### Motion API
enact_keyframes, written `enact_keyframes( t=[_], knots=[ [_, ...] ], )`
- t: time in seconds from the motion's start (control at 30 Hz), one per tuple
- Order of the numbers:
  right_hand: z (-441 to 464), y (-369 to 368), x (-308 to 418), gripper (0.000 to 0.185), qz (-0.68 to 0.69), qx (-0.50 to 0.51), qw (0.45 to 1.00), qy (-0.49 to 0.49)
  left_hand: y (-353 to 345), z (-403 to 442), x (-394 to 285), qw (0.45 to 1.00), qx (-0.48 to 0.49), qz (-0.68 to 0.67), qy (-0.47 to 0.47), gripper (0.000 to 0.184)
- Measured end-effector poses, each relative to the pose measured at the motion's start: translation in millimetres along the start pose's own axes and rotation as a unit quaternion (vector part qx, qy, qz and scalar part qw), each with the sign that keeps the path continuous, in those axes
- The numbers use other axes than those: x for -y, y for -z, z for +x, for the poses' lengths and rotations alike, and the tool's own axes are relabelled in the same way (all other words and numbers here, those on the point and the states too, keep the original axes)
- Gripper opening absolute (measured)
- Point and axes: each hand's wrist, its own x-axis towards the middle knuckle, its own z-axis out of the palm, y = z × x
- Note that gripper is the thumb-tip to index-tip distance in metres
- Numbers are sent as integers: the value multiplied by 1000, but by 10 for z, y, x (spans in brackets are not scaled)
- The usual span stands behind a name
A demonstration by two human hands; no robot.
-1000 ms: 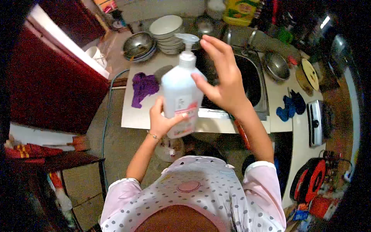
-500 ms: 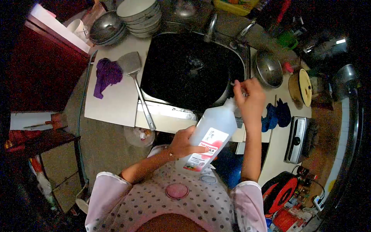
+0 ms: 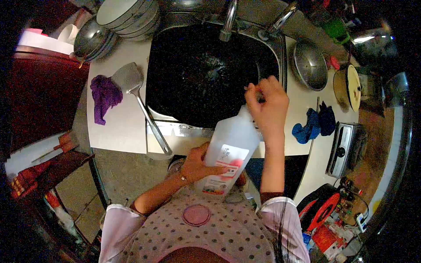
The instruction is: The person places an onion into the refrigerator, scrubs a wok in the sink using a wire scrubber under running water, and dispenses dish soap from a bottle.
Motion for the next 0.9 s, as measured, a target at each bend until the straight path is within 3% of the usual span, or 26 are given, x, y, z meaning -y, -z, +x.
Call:
enact_keyframes(
  t=[0.27, 0.33, 0.43, 0.7, 0.77, 0.9],
  knots=[
    [-2, -194, 29, 16, -20, 37, 999, -31, 175, 8, 49, 999, 17, -33, 36, 59],
    [29, -215, 44, 15, 54, 6, 998, -35, 212, 14, -14, 999, 25, -27, 26, 59],
    [103, -77, 74, 15, 30, -37, 999, -14, 218, 39, -21, 999, 43, -16, 1, 59],
    [-90, -233, -32, 17, 49, -11, 996, -75, 197, 24, 168, 999, 38, -15, -21, 57],
    [-139, -236, 13, 16, 56, -1, 993, -104, 191, 37, 250, 995, 70, -60, 42, 58],
    [-66, -251, 3, 15, 55, 42, 994, -79, 185, 27, 286, 992, 59, -104, 39, 56]
  ],
)
